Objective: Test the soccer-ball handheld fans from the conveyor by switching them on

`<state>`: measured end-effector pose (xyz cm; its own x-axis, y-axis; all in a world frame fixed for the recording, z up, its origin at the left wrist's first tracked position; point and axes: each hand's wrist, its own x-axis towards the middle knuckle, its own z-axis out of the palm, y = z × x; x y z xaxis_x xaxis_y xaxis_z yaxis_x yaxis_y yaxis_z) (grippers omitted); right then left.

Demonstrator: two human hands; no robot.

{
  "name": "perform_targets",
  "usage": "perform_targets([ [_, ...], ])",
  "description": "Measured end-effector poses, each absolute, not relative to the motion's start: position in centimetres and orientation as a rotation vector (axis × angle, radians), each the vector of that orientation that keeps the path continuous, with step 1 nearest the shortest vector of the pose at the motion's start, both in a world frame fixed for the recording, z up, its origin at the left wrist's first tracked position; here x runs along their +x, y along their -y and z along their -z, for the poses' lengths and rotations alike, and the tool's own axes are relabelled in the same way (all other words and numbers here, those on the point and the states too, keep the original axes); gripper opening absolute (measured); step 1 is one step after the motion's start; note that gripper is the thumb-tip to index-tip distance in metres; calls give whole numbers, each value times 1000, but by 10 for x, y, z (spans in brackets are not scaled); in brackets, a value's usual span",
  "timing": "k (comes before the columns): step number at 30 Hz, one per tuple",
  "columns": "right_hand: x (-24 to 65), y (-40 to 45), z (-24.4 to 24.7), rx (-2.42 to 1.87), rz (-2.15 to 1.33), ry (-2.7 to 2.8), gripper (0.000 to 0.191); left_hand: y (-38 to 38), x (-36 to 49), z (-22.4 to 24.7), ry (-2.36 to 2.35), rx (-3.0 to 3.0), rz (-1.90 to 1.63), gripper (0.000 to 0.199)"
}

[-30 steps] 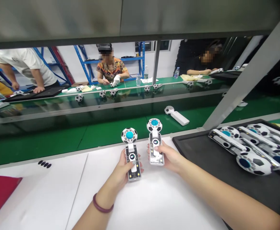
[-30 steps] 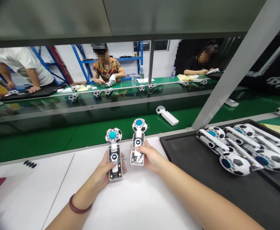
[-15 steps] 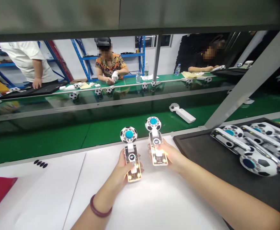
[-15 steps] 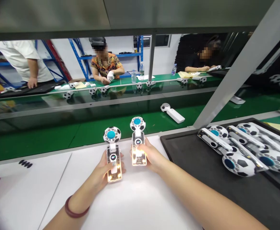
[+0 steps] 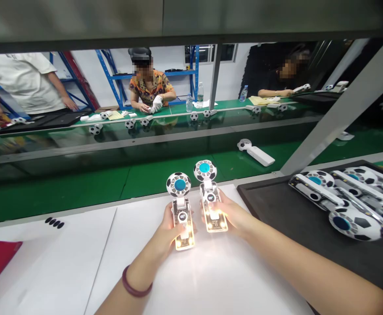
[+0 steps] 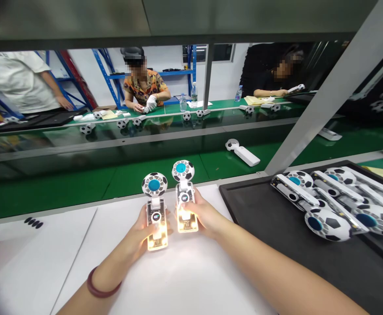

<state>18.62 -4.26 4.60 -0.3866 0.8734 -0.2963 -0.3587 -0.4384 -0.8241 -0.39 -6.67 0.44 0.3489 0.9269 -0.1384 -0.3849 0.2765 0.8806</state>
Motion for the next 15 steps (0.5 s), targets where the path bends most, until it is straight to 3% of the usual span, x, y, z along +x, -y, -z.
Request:
perform_targets([
  [15,191,39,-42,-857,-1907,867,45,69,-1,-14,-847,751,-1067,49],
])
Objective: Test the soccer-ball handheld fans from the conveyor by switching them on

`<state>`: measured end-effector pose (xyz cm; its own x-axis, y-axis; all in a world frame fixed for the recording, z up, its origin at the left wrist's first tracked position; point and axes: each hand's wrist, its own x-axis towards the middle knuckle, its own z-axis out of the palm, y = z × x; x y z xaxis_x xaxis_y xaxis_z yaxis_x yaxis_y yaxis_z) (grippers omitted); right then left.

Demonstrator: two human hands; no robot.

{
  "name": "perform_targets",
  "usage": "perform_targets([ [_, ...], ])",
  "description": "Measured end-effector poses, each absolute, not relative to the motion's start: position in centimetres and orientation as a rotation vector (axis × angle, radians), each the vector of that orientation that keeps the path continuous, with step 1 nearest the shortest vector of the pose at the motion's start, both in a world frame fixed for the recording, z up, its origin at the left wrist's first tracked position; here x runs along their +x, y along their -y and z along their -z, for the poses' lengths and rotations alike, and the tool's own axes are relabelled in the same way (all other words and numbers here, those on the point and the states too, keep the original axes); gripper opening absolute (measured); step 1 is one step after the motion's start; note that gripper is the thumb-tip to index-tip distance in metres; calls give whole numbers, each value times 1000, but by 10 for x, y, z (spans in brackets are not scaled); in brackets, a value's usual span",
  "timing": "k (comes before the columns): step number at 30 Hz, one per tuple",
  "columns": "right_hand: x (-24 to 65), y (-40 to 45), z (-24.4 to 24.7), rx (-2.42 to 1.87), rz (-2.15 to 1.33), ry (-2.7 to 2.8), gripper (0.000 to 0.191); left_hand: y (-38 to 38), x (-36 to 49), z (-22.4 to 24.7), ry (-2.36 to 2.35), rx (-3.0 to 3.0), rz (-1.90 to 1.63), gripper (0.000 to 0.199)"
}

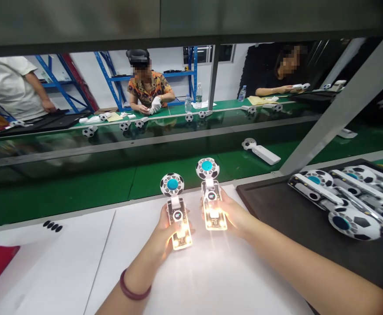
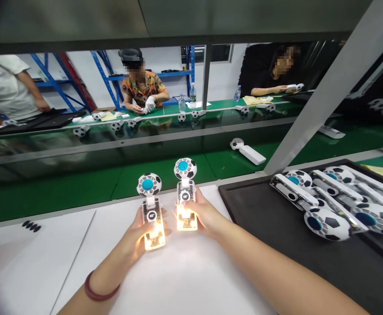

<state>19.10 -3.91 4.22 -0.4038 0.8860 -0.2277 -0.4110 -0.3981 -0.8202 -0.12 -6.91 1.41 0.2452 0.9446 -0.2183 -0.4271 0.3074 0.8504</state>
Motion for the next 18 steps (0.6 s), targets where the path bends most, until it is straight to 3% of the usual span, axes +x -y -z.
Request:
perform_targets([
  [10,189,41,-42,-865,-1882,908,56,70,1,-15,-855,738,-1098,48],
  [18,189,41,-41,-825,-1859,940,53,69,-1,-10,-796,765,-1076,49],
])
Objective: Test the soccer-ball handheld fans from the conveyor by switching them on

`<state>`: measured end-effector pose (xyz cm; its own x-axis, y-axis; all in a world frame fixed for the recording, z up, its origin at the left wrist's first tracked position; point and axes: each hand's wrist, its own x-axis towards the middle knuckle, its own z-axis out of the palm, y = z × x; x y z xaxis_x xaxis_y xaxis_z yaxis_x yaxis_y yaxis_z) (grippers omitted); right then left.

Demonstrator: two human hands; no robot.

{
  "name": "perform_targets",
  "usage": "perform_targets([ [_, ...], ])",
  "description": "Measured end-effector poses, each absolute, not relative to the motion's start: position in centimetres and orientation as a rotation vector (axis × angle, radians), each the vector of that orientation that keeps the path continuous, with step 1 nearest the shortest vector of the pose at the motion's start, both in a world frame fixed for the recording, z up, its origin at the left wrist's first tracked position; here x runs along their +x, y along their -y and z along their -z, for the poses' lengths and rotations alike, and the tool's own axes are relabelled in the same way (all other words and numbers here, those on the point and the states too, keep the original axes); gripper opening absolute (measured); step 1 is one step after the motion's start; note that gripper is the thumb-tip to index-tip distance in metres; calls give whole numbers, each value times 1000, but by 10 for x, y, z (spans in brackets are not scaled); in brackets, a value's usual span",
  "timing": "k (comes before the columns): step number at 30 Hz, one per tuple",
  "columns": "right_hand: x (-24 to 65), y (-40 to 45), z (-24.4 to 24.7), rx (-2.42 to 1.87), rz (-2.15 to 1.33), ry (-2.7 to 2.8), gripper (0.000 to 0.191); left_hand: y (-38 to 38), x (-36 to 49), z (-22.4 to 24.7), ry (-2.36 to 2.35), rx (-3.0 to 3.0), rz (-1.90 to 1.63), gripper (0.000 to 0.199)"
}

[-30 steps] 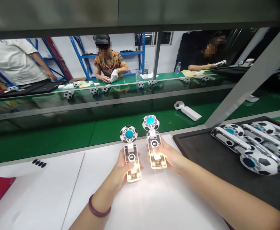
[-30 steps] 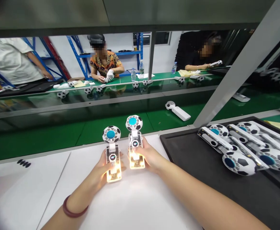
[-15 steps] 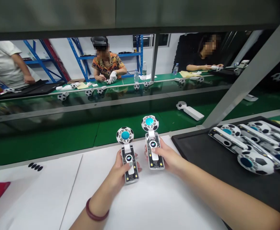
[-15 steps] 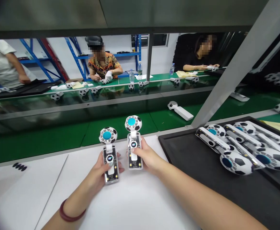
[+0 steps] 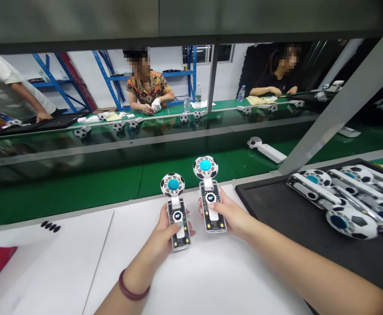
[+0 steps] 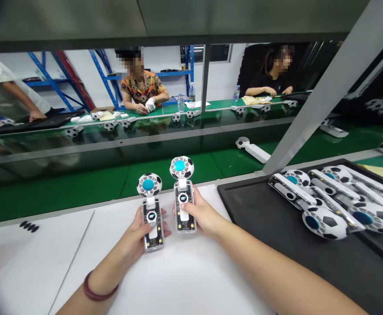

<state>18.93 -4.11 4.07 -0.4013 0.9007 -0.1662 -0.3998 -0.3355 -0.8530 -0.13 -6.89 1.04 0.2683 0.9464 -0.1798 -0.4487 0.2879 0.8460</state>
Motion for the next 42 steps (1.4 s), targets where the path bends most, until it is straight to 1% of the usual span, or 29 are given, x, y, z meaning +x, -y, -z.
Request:
perform_targets([
  [2,190,42,-40,-806,-1881,930,52,68,-2,-8,-790,782,-1079,48],
  [4,190,43,-40,-776,-1909,925,51,68,-3,-5,-764,806,-1079,52],
  [8,190,43,-39,-689,-1929,965,58,67,-6,2,-698,865,-1040,60],
  [18,190,43,-39,-691,-1918,1022,68,65,-6,6,-685,881,-1035,59],
  [20,190,43,-40,-718,-1919,997,68,65,-5,5,-696,880,-1051,59],
  [26,190,43,-42,-693,-1895,1004,58,66,-5,0,-731,859,-1067,58],
  [37,190,42,-39,-705,-1878,1007,57,65,-4,1,-728,880,-1065,56],
  [42,188,41,-37,-743,-1859,1036,66,66,-5,-1,-737,842,-1049,59],
])
